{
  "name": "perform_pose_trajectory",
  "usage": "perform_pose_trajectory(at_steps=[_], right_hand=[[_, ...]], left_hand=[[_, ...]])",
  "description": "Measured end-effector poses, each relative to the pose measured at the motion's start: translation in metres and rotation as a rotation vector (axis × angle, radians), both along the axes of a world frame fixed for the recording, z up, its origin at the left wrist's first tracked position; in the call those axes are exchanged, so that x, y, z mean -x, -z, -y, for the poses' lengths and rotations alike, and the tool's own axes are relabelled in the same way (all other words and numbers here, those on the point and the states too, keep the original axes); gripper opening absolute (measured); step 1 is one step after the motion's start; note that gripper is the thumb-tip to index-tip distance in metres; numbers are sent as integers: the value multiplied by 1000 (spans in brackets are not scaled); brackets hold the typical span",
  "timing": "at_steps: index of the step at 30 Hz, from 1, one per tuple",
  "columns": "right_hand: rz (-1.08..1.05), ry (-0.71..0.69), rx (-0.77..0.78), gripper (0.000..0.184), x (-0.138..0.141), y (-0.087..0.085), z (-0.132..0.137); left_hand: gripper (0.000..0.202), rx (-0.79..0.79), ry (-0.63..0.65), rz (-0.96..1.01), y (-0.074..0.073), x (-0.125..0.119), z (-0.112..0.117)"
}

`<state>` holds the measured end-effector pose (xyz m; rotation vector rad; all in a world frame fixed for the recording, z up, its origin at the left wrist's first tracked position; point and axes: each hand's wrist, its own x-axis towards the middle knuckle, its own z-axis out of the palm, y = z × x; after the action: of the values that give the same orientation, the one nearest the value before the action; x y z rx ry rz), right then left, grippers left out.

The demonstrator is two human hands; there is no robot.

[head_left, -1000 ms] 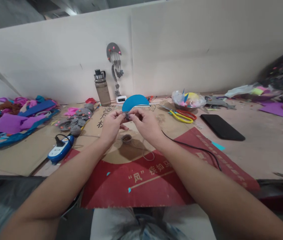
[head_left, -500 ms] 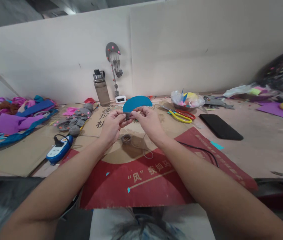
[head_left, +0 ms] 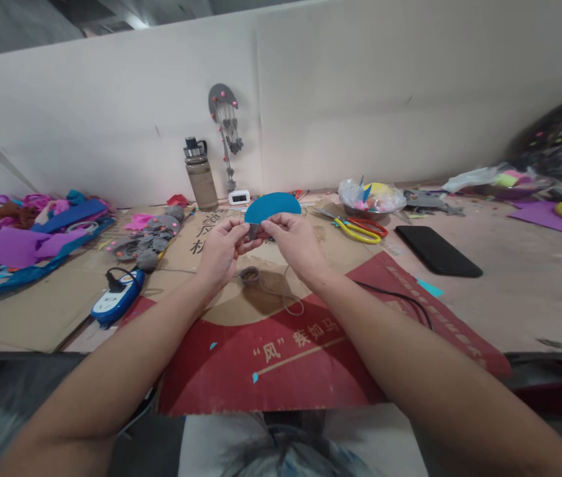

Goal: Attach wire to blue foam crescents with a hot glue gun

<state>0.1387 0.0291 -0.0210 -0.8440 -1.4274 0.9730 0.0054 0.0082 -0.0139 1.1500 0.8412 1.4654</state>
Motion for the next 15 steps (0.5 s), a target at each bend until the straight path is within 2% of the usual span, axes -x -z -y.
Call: perform_pose_trajectory(at_steps=[7, 15], right_hand=[[0, -69, -42, 12, 0, -1, 1], [-54, -39, -117, 12, 8, 10, -3]], left_hand=[[4, 64, 4, 8, -2, 4, -2], [3, 88, 52, 110, 5, 3, -11]])
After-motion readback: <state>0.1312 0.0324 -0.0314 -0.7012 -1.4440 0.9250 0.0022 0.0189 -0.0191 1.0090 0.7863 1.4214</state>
